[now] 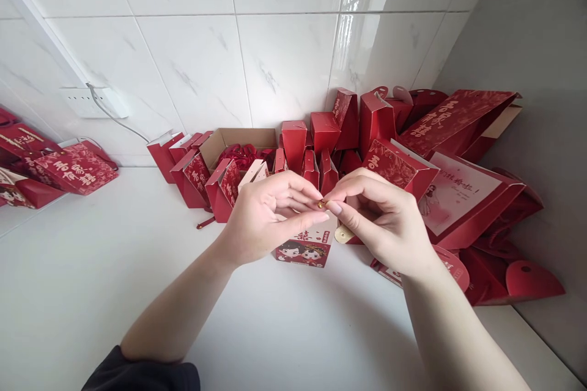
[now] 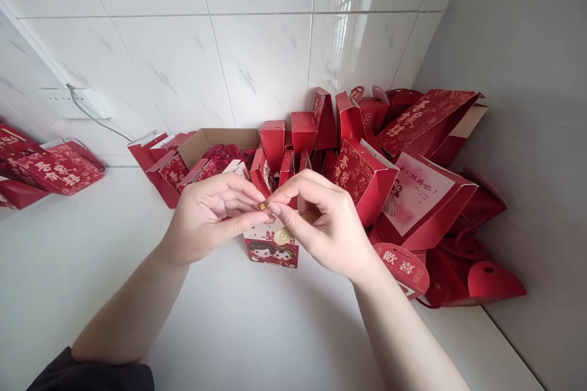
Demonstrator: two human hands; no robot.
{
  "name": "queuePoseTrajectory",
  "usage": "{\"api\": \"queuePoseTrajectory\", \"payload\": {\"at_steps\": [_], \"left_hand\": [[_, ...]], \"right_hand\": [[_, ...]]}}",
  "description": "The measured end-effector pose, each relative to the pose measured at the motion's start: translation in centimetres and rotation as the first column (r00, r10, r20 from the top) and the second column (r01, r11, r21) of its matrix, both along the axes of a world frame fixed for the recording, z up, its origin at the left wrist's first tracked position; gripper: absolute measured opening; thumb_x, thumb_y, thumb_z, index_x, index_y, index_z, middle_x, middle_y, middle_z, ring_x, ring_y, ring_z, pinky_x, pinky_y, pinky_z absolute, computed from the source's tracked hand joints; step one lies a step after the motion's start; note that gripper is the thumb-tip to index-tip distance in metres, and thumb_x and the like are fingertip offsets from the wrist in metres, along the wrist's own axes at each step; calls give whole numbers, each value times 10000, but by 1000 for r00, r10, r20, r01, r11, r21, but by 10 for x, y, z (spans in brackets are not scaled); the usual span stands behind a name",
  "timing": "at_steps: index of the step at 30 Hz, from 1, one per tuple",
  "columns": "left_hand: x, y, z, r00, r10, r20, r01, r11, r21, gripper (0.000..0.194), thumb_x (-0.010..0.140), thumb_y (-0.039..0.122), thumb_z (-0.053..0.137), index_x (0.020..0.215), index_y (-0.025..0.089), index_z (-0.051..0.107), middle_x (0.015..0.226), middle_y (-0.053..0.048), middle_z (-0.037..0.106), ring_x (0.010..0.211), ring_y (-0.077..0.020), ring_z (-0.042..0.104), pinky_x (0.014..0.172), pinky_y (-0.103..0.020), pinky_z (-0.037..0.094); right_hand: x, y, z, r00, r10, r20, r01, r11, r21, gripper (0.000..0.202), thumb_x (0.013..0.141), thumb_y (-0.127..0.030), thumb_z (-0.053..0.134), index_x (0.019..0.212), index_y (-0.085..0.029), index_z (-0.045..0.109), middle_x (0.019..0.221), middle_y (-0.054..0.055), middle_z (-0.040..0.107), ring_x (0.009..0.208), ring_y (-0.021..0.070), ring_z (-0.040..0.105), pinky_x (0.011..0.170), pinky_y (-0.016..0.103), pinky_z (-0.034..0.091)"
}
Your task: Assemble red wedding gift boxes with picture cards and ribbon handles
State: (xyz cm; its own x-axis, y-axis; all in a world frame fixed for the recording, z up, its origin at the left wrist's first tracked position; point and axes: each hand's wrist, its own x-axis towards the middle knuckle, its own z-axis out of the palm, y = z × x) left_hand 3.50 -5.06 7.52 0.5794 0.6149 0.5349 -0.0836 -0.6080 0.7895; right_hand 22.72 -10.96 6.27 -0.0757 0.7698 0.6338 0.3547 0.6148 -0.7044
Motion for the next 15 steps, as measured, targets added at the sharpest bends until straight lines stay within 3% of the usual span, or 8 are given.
{"api": "queuePoseTrajectory", "payload": {"at_steps": [6, 10, 15], "left_hand": [[-1, -2, -1, 994, 101, 32, -106, 957, 271, 180, 807, 173, 767, 975, 180, 702, 860, -24, 766, 770, -156, 756, 731, -248, 669], [-2, -3, 1, 978, 197, 70, -204, 831, 517, 148, 826, 139, 739, 950, 219, 730, 819, 15, 767, 667, -110, 724, 620, -196, 634], [-2, -2, 0, 957, 266, 120, -277, 697, 662, 121, 808, 139, 762, 901, 214, 742, 737, 34, 761, 579, -84, 684, 535, -171, 558]], "right_hand": [[-2, -1, 0, 998, -60, 13, 58, 994, 89, 57, 905, -243, 654, 872, -219, 695, 858, 49, 632, 725, 156, 600, 517, 263, 478], [-1, -1, -1, 998, -50, 27, 47, 992, 114, 63, 899, -259, 658, 863, -219, 692, 849, 58, 638, 724, 168, 604, 518, 274, 488], [-1, 0, -4, 1000, 21, -15, -20, 999, 34, 74, 901, -283, 658, 879, -217, 683, 871, 52, 600, 619, 126, 560, 455, 253, 450]]}}
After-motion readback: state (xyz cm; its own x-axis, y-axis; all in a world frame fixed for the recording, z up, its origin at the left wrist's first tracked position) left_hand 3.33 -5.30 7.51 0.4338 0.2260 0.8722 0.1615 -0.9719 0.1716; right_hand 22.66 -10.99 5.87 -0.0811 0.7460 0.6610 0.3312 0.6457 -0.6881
